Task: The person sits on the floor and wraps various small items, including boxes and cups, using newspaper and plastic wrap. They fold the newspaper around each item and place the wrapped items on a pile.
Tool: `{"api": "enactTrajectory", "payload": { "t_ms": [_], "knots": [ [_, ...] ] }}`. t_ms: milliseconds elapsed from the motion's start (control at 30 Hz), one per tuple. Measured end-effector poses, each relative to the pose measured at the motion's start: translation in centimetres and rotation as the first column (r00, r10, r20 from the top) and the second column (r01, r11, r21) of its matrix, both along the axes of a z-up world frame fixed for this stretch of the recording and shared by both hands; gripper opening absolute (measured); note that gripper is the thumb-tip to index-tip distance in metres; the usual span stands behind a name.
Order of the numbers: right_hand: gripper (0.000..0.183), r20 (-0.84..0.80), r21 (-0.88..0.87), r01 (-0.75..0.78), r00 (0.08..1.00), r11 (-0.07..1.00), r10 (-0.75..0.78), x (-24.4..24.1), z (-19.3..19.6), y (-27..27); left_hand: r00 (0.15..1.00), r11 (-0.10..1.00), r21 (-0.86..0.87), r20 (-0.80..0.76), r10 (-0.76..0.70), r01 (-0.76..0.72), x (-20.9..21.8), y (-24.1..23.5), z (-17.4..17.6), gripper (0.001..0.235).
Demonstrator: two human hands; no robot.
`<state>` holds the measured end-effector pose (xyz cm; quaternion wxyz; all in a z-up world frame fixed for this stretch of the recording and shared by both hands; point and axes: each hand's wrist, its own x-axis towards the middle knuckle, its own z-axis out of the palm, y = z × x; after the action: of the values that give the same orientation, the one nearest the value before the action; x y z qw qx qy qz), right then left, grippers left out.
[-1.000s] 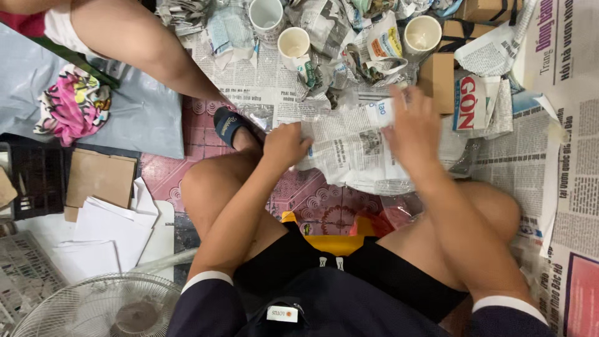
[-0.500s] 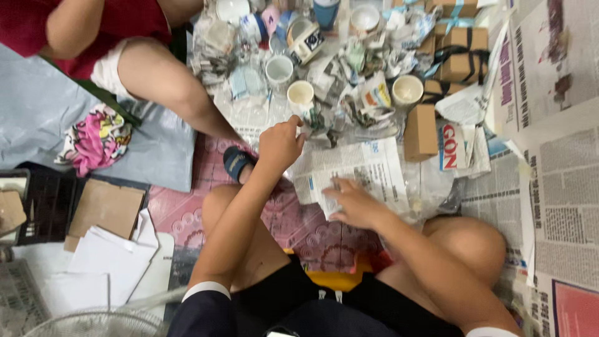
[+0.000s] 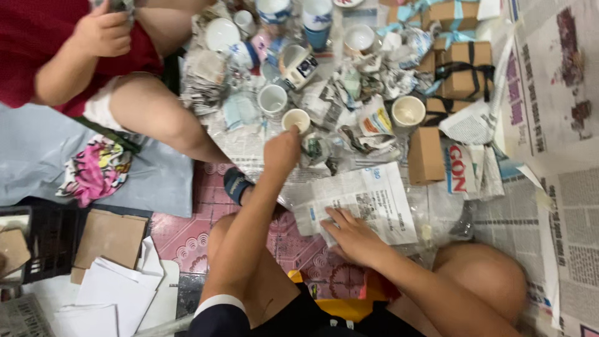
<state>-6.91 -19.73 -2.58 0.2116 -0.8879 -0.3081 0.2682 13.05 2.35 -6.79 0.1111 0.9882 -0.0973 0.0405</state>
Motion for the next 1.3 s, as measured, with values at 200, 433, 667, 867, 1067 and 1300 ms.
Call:
{"api": "enactTrajectory", "payload": {
  "t_ms": [200,433,667,867,1067,1300],
  "knots": [
    [0.073,-0.042,-0.039,-0.013,0.999,0.999,0.011,0.3,0.0,0.0,0.994,0.986,-0.163,0.105,-0.012,0.029,0.0,0.3,2.2,0.02],
    [0.078,-0.181,-0.18,-0.079,0.982,0.981,0.046,1.2,2.0,0.8,0.94,0.956,-0.271,0.342,-0.017,0.116,-6.7,-0.1,10.6,0.013],
    [0.06,-0.294,0.033,0.071,0.954,0.997,-0.058,3.4,2.1,0.0,0.919,0.895,-0.274,0.28,-0.277,0.353,-14.1,-2.5,11.8,0.012],
    [0.038,-0.161,-0.125,0.546,0.813,0.829,-0.56,6.3,0.9,-6.6,0.917,0.878,-0.265,0.152,-0.37,0.398,-17.7,-4.2,6.5,0.017],
    [0.08,0.159,-0.02,0.66,0.744,0.751,-0.649,6.8,-2.1,-9.9,0.865,0.873,-0.052,0.174,-0.471,0.486,-17.7,-5.5,2.9,0.019],
    [0.081,0.081,0.011,0.723,0.688,0.691,-0.721,7.7,-4.3,-10.8,0.862,0.856,-0.096,0.055,-0.504,0.507,-17.5,-5.4,3.3,0.021]
  ]
}}
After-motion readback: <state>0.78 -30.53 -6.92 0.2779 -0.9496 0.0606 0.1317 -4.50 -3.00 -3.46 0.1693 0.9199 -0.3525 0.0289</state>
